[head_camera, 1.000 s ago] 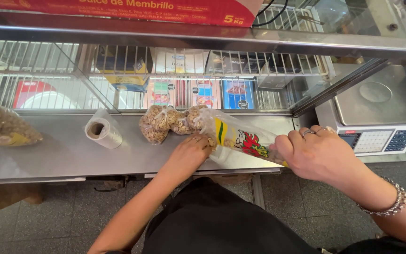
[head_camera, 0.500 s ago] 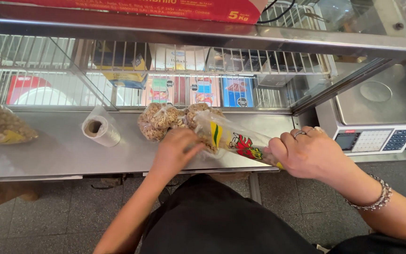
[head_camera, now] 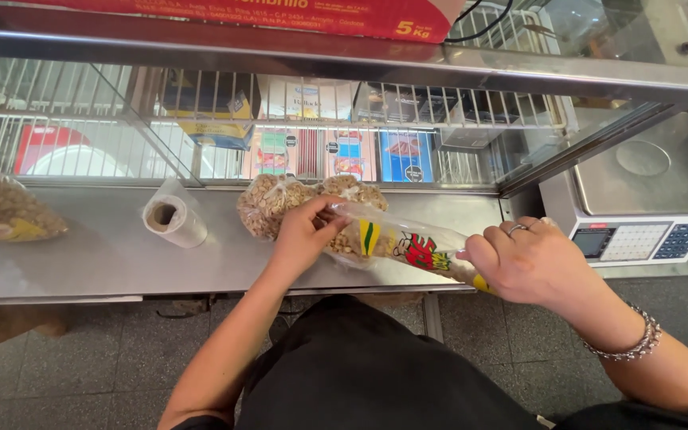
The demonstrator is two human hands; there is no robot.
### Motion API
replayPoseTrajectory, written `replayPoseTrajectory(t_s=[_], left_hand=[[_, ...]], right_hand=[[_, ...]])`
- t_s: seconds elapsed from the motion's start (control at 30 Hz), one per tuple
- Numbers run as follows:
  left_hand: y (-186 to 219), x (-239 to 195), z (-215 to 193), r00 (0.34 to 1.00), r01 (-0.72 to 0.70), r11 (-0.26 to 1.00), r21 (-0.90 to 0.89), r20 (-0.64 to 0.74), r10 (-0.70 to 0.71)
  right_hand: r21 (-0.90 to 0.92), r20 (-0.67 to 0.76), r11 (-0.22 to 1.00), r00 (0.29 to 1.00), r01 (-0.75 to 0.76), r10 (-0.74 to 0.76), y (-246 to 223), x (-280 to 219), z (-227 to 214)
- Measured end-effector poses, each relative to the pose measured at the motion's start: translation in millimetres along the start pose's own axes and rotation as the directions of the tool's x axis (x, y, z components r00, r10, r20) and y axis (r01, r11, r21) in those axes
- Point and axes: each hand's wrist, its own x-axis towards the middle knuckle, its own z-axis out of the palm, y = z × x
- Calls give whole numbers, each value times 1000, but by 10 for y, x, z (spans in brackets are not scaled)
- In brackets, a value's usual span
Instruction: Portioning bulk snacks into smaller bags, weighing each portion on a digital scale, and sealing the bags using a manual tape dispenser.
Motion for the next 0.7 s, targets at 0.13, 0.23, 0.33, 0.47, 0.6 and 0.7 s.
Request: replayPoseTrajectory(t_s=[0.13,0.23,0.33,0.47,0.6,0.7], left_hand=[[158,46,-23,1000,-5,999,54,11,4],[259,87,-15,998,-49,990,131,31,46],[478,111,-5,989,-139,972,188,71,128],[742,160,58,956,-230,868,439,269,118],[988,193,110,909,-397,810,431,304,284],[1110,221,167,881,-449,765,462,369,294]], right_hand=[[-11,-64,997,995,-74,73,-67,-105,125],[53,-53,987,986,-155,158,-117,-346,360],[24,-73,974,972,-224,225,-163,-603,600],[218,-90,888,898,-405,432,-253,-858,861],[364,-145,776,792,-515,593,-339,-1326,1446],[432,-183,726,736,-535,652,-425,-1434,1748]])
